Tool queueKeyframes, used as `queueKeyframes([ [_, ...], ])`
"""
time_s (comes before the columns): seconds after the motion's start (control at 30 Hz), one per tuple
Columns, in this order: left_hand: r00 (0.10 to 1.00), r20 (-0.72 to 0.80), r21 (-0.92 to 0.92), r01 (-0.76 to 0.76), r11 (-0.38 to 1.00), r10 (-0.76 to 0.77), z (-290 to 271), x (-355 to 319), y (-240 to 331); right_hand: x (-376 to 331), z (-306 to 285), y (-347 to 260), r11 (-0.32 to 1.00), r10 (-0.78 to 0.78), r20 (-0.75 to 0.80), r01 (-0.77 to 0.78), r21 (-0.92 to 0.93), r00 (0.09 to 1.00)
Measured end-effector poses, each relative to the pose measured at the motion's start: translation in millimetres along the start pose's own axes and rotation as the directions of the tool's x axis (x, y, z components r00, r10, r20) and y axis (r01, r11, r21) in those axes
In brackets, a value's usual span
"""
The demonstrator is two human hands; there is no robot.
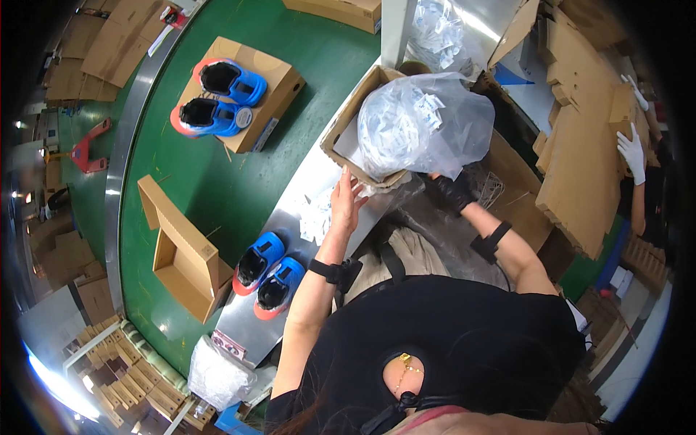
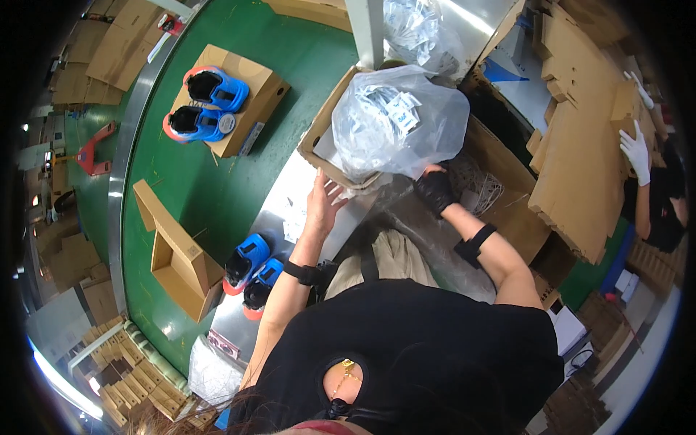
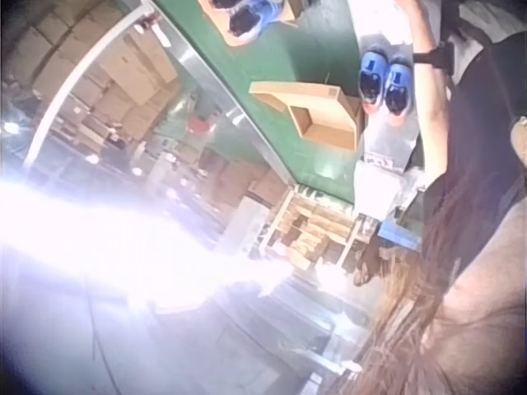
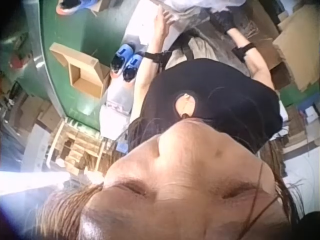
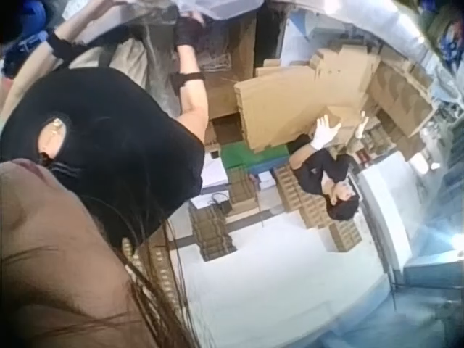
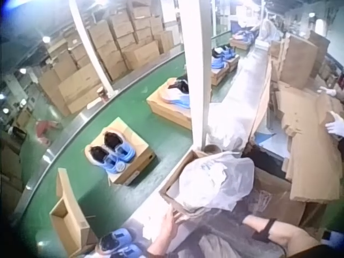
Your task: The recorder packs pairs of shoes into shoeboxes, wraps them in tissue paper, and places them on a conveyor belt in a factory setting.
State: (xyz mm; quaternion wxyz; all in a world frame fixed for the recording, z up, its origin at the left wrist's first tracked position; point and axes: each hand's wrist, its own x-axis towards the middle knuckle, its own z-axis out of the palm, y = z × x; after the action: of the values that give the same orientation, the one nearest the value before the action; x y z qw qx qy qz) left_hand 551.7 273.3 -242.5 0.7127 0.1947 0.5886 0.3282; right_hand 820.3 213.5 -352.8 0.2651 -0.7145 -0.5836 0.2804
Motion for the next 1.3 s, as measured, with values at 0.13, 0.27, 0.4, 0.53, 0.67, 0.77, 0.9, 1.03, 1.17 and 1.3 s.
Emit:
queueKeyframes([
  [0.13,0.999,-0.047,-0.033,-0.016,0.999,0.015,-16.6,-14.1,6.1,-23.5,7.1,-119.6,0.975,-0.105,0.015,0.099,0.2,0.994],
  [0.27,0.991,-0.033,-0.096,-0.131,0.987,0.129,-38.1,-46.6,20.2,-43.2,42.2,-131.5,0.952,-0.265,0.022,0.258,0.168,0.964],
  [0.4,0.949,-0.144,-0.108,-0.298,0.948,0.281,-84.0,-103.4,38.9,-62.0,41.5,-168.9,0.872,-0.458,0.18,0.4,0.283,0.87],
  [0.53,0.817,-0.342,-0.146,-0.534,0.833,0.464,-172.8,-174.8,43.0,-67.9,56.1,-256.6,0.803,-0.578,0.276,0.475,0.36,0.768],
  [0.67,0.573,-0.628,-0.099,-0.729,0.677,0.526,-297.8,-249.8,17.9,-80.4,99.5,-377.6,0.616,-0.781,0.194,0.679,0.399,0.594],
  [0.77,0.346,-0.816,0.003,-0.798,0.603,0.462,-414.3,-310.2,-19.1,-124.3,148.3,-484.0,0.428,-0.899,0.142,0.764,0.482,0.415],
  [0.9,0.101,-0.95,0.11,-0.775,0.622,0.294,-581.6,-370.9,-91.9,-189.3,256.9,-570.8,0.337,-0.911,0.372,0.84,0.425,0.177],
  [1.03,-0.22,-0.942,0.299,-0.21,0.931,0.253,-739.5,-412.2,-188.5,-230.3,388.7,-593.1,0.23,-0.849,0.522,0.948,0.22,0.085],
  [1.17,-0.092,-0.967,0.183,0.4,0.898,0.238,-819.5,-441.4,-265.7,-229.6,440.4,-593.1,0.213,-0.383,0.912,0.975,-0.07,0.149],
  [1.3,0.167,-0.982,0.172,0.576,0.799,0.092,-801.9,-459.9,-206.0,-229.5,420.3,-595.5,0.202,-0.363,0.919,0.976,-0.084,0.154],
])
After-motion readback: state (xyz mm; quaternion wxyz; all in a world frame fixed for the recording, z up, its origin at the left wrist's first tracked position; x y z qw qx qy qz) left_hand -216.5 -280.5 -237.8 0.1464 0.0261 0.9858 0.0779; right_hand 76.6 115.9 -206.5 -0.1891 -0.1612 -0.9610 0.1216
